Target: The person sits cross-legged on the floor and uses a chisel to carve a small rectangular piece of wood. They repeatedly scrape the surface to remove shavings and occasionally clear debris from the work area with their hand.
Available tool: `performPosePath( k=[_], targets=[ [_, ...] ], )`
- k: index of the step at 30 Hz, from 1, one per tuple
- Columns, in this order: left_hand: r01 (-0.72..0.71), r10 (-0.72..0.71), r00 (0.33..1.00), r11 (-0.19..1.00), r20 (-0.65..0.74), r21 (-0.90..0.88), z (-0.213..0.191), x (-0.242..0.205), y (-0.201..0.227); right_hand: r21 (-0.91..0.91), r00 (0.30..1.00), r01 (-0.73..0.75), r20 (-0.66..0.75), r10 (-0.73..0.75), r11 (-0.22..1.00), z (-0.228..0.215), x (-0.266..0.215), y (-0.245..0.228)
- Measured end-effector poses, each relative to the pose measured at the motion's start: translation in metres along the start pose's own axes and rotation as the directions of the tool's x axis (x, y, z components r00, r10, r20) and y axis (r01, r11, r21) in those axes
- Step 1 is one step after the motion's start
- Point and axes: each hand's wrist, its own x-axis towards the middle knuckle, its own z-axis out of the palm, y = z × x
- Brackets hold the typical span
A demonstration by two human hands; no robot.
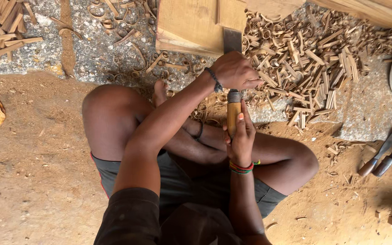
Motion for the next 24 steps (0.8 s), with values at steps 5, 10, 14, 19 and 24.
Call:
performPosePath(
  k=[5, 10, 14, 19, 24],
  targets=[
    [-0.023, 0.024, 0.998, 0.999, -0.059, 0.029, -0.002, -0.012, -0.006, -0.028, 1.000, 0.003, 0.019, -0.003, 1.000, 0.000, 0.004, 0.010],
    [-0.040, 0.046, 0.992, 0.998, -0.114, 0.050, -0.009, -0.017, -0.010, -0.011, 0.998, 0.015, 0.069, -0.015, 1.000, -0.001, 0.007, 0.013],
    [-0.023, 0.035, 0.994, 0.994, -0.108, 0.111, -0.019, -0.021, -0.007, -0.013, 0.999, 0.002, 0.033, -0.002, 1.000, 0.003, 0.010, 0.015],
    [0.011, 0.007, 0.992, 0.990, -0.124, 0.141, -0.027, -0.024, -0.002, -0.003, 0.999, 0.000, 0.047, 0.000, 1.000, 0.003, 0.007, 0.013],
    [-0.042, 0.058, 0.982, 0.995, -0.179, 0.088, -0.015, -0.018, 0.001, -0.088, 0.999, 0.020, 0.046, -0.016, 0.996, -0.001, 0.003, 0.004]
  ],
)
